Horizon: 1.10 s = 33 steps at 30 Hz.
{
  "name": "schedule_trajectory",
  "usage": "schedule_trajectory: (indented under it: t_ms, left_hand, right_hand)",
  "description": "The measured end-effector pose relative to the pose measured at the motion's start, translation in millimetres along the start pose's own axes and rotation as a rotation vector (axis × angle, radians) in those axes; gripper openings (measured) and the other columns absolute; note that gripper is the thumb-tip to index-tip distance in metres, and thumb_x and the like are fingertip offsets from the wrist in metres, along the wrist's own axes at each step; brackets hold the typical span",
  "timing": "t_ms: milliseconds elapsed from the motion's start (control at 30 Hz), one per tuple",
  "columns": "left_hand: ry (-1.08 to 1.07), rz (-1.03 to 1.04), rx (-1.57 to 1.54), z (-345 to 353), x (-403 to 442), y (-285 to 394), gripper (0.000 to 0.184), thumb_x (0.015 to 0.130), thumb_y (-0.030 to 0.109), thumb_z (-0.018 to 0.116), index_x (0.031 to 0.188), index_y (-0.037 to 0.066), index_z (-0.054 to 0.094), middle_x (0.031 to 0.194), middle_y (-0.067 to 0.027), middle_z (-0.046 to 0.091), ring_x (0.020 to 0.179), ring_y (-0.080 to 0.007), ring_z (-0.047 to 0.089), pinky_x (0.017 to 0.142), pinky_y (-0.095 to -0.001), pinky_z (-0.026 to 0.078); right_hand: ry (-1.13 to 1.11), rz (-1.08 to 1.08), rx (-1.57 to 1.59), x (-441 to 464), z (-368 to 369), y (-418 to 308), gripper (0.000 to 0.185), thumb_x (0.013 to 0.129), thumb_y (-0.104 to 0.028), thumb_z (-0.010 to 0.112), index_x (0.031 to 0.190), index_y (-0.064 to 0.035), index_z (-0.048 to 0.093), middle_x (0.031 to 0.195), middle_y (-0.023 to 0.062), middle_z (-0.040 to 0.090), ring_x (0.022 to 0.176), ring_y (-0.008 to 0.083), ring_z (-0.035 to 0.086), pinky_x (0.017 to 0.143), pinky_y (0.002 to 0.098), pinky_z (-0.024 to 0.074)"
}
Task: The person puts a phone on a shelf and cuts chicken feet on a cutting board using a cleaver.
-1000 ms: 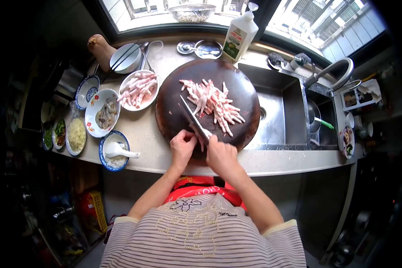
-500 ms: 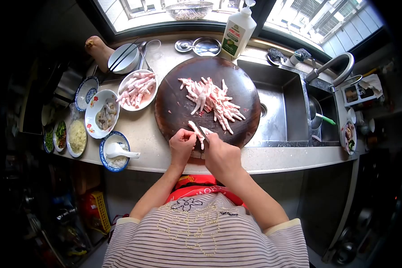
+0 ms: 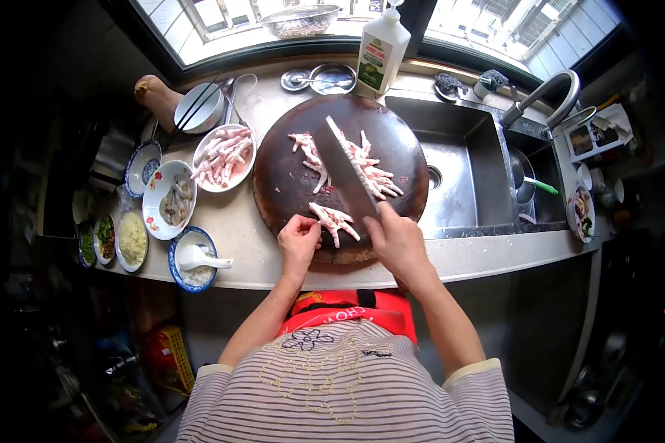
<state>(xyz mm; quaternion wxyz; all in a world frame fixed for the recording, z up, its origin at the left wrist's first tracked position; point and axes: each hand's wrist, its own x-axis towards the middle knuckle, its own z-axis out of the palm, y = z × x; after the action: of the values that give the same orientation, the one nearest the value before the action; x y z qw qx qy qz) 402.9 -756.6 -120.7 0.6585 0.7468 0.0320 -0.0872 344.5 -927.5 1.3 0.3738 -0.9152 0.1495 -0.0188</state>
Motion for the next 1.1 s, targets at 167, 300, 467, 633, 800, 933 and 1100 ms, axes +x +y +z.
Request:
schedule_trajectory:
  t_ms: [167, 300, 467, 633, 800, 933, 1100]
  left_hand:
    - [0.015, 0.003, 0.332, 5, -1, 32, 0.018, 0.079, 0.016, 0.066, 0.088, 0.004, 0.056, 0.068, -0.0110, 0.063, 0.062, -0.0251, 0.063, 0.057, -0.0371, 0.049]
    - [0.042, 0.144, 0.703, 24, 0, 36, 0.037, 0.077, 0.024, 0.066, 0.106, 0.009, 0.049, 0.083, -0.0160, 0.064, 0.079, -0.0391, 0.062, 0.071, -0.0477, 0.048]
    - [0.013, 0.121, 0.611, 26, 3, 35, 0.042, 0.075, 0.019, 0.066, 0.110, 0.009, 0.046, 0.084, -0.0174, 0.064, 0.078, -0.0380, 0.063, 0.070, -0.0475, 0.048]
    - [0.095, 0.072, 0.356, 5, 17, 28, 0.025, 0.071, 0.014, 0.070, 0.091, 0.003, 0.058, 0.072, -0.0124, 0.065, 0.065, -0.0262, 0.065, 0.063, -0.0372, 0.049]
    - [0.082, 0.070, 0.295, -2, 18, 15, 0.023, 0.075, 0.015, 0.068, 0.090, 0.000, 0.060, 0.072, -0.0139, 0.064, 0.065, -0.0243, 0.064, 0.064, -0.0354, 0.050]
    - [0.087, 0.014, 0.301, -2, 13, 24, 0.019, 0.077, 0.014, 0.066, 0.087, -0.001, 0.061, 0.075, -0.0151, 0.065, 0.067, -0.0264, 0.065, 0.066, -0.0355, 0.050]
    - [0.117, 0.167, 0.356, -6, 14, 18, 0.015, 0.078, 0.012, 0.065, 0.084, -0.001, 0.063, 0.081, -0.0163, 0.065, 0.069, -0.0266, 0.064, 0.068, -0.0356, 0.050]
  right_hand:
    - [0.219, 0.069, -0.285, 11, -17, 35, 0.020, 0.090, -0.024, 0.052, 0.091, -0.0047, 0.050, 0.068, 0.0240, 0.061, 0.068, 0.0449, 0.059, 0.060, 0.0539, 0.0434]
    - [0.191, 0.218, -0.309, 21, -15, 70, 0.023, 0.090, -0.025, 0.051, 0.092, -0.0027, 0.051, 0.073, 0.0258, 0.062, 0.073, 0.0466, 0.059, 0.066, 0.0552, 0.0433]
    - [0.280, 0.240, -0.262, 20, -2, 90, 0.021, 0.090, -0.024, 0.050, 0.091, -0.0031, 0.051, 0.070, 0.0261, 0.061, 0.071, 0.0463, 0.060, 0.064, 0.0553, 0.0439]
    - [0.275, 0.099, -0.200, -4, -2, 53, 0.016, 0.090, -0.018, 0.053, 0.094, -0.0030, 0.050, 0.067, 0.0244, 0.059, 0.066, 0.0454, 0.058, 0.056, 0.0527, 0.0431]
    - [0.081, -0.162, -0.086, -29, 19, -5, 0.020, 0.087, -0.013, 0.055, 0.104, -0.0062, 0.046, 0.059, 0.0192, 0.058, 0.055, 0.0398, 0.059, 0.051, 0.0501, 0.0447]
    - [-0.039, -0.191, -0.196, -29, 51, -6, 0.021, 0.086, -0.011, 0.054, 0.102, -0.0022, 0.044, 0.057, 0.0179, 0.058, 0.054, 0.0393, 0.059, 0.050, 0.0494, 0.0450]
    - [-0.120, -0.156, -0.328, -20, 55, -13, 0.016, 0.086, -0.010, 0.053, 0.095, -0.0025, 0.042, 0.058, 0.0177, 0.058, 0.054, 0.0378, 0.059, 0.049, 0.0484, 0.0448]
